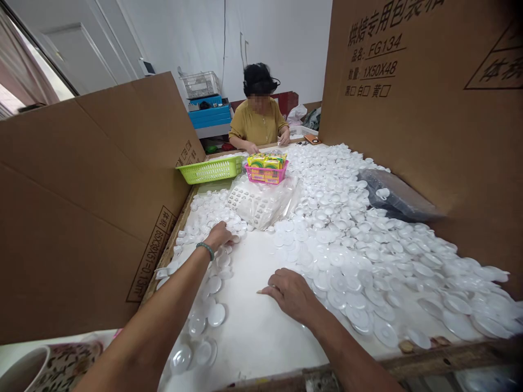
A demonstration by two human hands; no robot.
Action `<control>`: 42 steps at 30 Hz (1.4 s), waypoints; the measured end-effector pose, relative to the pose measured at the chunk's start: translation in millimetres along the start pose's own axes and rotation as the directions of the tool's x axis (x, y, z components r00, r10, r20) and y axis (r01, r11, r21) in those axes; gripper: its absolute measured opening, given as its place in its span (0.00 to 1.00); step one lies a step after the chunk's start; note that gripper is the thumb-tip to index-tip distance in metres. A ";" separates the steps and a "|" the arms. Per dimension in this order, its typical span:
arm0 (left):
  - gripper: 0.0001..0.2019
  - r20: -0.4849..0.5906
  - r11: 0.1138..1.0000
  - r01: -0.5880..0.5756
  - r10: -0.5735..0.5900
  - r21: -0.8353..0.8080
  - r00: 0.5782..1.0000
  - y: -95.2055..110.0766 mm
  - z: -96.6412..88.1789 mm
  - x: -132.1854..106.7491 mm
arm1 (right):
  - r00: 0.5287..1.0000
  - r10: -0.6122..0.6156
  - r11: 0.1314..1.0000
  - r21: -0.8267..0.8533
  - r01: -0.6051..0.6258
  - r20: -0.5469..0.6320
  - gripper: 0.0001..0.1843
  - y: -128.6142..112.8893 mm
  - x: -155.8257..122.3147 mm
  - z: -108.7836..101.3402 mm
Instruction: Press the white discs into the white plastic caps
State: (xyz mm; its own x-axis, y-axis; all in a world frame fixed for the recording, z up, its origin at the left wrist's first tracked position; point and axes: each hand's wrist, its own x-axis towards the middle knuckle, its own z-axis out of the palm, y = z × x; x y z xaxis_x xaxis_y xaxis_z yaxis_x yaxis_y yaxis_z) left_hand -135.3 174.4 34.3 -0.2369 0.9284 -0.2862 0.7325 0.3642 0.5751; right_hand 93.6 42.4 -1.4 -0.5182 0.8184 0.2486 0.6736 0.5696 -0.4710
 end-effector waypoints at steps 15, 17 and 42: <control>0.26 0.087 0.846 -0.248 0.235 0.473 0.968 -0.5 -4.9 -25.9 | 0.999 0.048 0.998 -0.042 -0.048 0.004 0.18 1.5 -0.3 -2.2; 0.23 0.102 0.832 -0.281 0.265 0.478 0.959 4.8 9.3 -33.1 | 0.999 0.048 0.996 -0.076 -0.050 -0.023 0.16 3.9 -0.4 0.3; 0.19 -0.140 0.850 -0.513 0.526 0.121 0.839 -15.0 97.3 -145.1 | 0.976 0.102 0.908 -0.383 -0.171 -0.193 0.05 26.6 4.7 -8.0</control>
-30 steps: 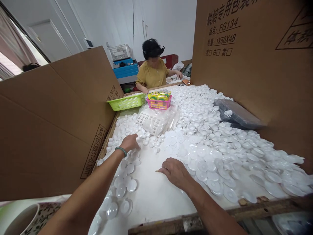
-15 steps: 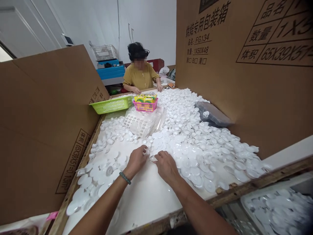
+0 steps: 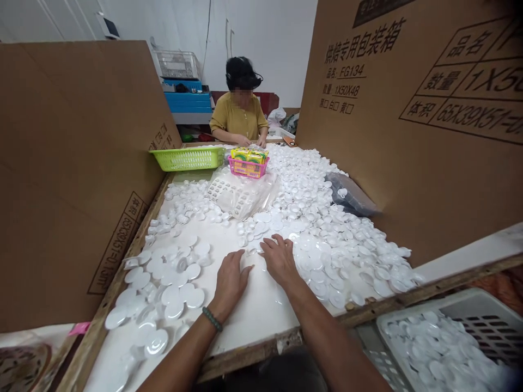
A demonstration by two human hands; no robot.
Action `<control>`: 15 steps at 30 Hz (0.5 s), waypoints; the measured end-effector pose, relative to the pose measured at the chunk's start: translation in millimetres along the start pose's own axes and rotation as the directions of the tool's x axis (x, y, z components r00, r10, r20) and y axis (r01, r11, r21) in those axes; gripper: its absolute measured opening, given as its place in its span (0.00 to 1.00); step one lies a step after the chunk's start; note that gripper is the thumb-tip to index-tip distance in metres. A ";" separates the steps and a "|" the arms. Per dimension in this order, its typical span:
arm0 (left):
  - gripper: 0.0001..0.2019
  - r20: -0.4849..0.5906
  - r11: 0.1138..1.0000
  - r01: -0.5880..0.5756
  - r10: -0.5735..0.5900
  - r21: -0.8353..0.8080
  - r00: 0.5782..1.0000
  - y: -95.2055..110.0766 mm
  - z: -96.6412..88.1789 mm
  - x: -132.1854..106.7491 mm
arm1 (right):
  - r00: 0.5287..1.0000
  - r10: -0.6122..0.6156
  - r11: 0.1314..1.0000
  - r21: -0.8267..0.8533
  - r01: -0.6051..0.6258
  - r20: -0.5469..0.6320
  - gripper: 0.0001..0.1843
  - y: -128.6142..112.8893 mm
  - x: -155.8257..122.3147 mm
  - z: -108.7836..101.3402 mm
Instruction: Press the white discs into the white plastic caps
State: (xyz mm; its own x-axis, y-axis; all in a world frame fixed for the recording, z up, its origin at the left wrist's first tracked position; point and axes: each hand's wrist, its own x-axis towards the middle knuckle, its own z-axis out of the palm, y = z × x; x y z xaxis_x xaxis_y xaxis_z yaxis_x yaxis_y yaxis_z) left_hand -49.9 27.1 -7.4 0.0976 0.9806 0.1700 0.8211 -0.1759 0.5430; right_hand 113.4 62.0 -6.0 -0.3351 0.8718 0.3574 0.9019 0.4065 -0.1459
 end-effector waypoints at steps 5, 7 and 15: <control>0.16 -0.015 0.998 0.013 -0.014 -0.054 1.000 -2.1 0.2 -4.1 | 0.997 -0.072 0.997 -0.004 0.072 0.017 0.05 -7.4 -3.5 -2.8; 0.15 -0.032 0.996 0.059 -0.062 -0.069 0.998 -3.9 -2.4 -4.4 | 0.994 -0.112 0.993 0.030 0.112 0.015 0.05 -12.1 -6.4 -4.2; 0.14 0.032 0.977 0.168 -0.166 -0.130 0.986 -9.9 -16.3 -13.2 | 0.987 -0.161 0.967 0.202 0.154 0.016 0.14 -26.0 -7.3 -4.1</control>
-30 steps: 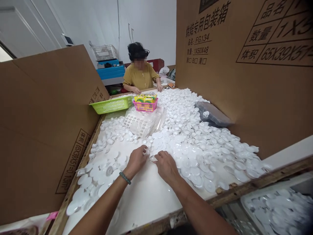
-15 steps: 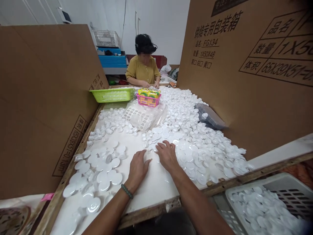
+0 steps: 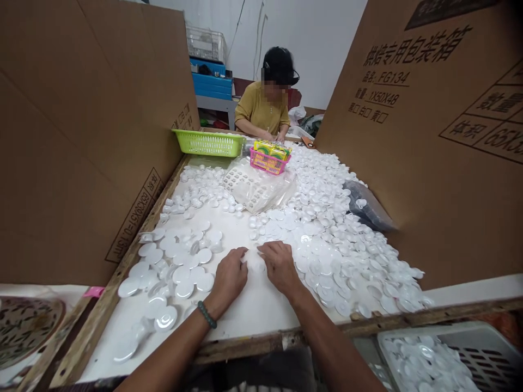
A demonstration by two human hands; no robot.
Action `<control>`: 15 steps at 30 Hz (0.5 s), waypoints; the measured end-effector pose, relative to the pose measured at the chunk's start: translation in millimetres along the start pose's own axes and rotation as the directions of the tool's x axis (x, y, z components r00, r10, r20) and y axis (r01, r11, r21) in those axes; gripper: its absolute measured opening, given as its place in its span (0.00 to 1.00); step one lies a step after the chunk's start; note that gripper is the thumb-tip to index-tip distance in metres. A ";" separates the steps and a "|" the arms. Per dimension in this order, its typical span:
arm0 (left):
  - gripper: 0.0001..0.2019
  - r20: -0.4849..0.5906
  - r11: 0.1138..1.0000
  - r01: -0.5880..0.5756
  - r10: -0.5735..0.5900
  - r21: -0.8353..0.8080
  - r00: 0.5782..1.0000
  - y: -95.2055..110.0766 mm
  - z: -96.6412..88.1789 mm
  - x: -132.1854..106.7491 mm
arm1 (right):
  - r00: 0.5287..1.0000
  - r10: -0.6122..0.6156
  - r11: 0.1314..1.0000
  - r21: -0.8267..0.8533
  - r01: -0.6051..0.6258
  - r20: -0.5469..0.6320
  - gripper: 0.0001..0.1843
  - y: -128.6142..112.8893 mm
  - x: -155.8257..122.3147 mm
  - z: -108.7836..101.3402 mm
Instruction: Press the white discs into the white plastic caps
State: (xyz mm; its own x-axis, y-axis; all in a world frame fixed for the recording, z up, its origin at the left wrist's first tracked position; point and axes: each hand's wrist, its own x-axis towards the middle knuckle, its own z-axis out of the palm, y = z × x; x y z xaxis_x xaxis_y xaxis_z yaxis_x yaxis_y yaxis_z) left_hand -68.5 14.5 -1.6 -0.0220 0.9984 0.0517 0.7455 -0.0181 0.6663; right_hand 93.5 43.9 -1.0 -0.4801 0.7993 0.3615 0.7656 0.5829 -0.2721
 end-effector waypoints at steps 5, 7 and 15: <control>0.16 0.043 0.975 -0.221 0.220 0.014 0.975 6.3 2.4 -12.4 | 0.993 -0.081 0.995 -0.056 0.085 0.081 0.19 9.6 11.0 12.5; 0.14 0.087 0.958 -0.284 0.280 0.045 0.956 9.5 5.8 -11.2 | 0.997 -0.040 0.999 -0.031 0.042 0.068 0.15 12.1 13.2 17.8; 0.07 -0.003 0.982 -0.181 0.182 0.058 0.983 -3.5 5.0 -6.5 | 0.981 0.162 0.970 0.200 -0.140 -0.102 0.13 10.7 1.1 15.2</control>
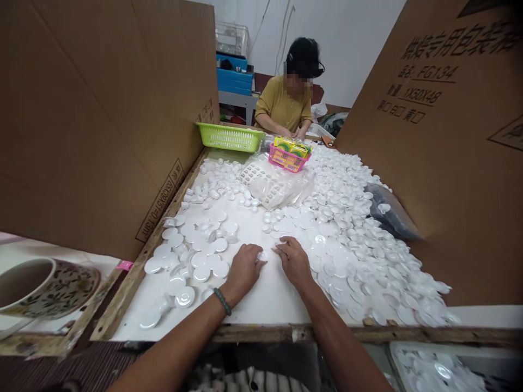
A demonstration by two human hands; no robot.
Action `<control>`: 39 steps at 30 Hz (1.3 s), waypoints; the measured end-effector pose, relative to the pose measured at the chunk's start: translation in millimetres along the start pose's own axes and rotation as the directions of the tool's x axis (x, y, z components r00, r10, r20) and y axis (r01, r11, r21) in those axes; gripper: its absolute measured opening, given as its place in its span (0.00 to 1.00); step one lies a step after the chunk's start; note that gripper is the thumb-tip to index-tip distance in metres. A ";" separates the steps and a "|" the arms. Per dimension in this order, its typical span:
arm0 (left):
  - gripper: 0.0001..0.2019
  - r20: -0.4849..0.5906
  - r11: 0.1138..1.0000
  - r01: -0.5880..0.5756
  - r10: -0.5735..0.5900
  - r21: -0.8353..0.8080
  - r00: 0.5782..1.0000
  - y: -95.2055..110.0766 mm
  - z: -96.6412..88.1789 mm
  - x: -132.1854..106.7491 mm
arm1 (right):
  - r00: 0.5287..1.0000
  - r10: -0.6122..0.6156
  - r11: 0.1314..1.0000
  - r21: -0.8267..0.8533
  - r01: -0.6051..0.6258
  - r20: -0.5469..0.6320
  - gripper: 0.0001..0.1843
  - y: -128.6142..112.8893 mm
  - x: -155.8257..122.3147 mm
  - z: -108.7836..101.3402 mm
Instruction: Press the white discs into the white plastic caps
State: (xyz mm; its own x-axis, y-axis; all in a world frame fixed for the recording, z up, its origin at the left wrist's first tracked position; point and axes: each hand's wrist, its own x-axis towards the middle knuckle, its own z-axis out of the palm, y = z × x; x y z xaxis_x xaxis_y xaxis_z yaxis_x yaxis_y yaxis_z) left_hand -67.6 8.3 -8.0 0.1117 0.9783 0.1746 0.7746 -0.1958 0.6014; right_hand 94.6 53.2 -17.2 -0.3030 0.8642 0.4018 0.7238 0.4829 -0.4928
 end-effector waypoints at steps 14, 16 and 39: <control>0.19 -0.067 0.973 0.152 -0.166 -0.173 0.984 -8.6 10.7 -4.3 | 0.957 -0.190 0.981 0.080 0.176 0.220 0.16 -27.4 -4.9 3.1; 0.19 -0.064 0.972 0.160 -0.173 -0.175 0.983 -8.6 10.6 -4.3 | 0.948 -0.201 0.979 0.028 0.200 0.248 0.17 -28.7 -5.1 2.8; 0.09 0.222 0.676 0.535 -0.497 -0.507 0.839 -0.2 -6.7 16.1 | 0.970 -0.035 0.915 0.397 -0.066 0.241 0.18 -12.8 -6.4 -4.4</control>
State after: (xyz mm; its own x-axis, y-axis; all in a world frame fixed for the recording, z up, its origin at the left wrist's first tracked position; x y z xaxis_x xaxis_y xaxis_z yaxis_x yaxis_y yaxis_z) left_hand -70.2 23.7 -0.1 -0.1531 0.9329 -0.3261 0.2673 0.3568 0.8951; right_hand 90.1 40.8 -10.0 -0.4683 0.8555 0.2207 0.4363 0.4412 -0.7842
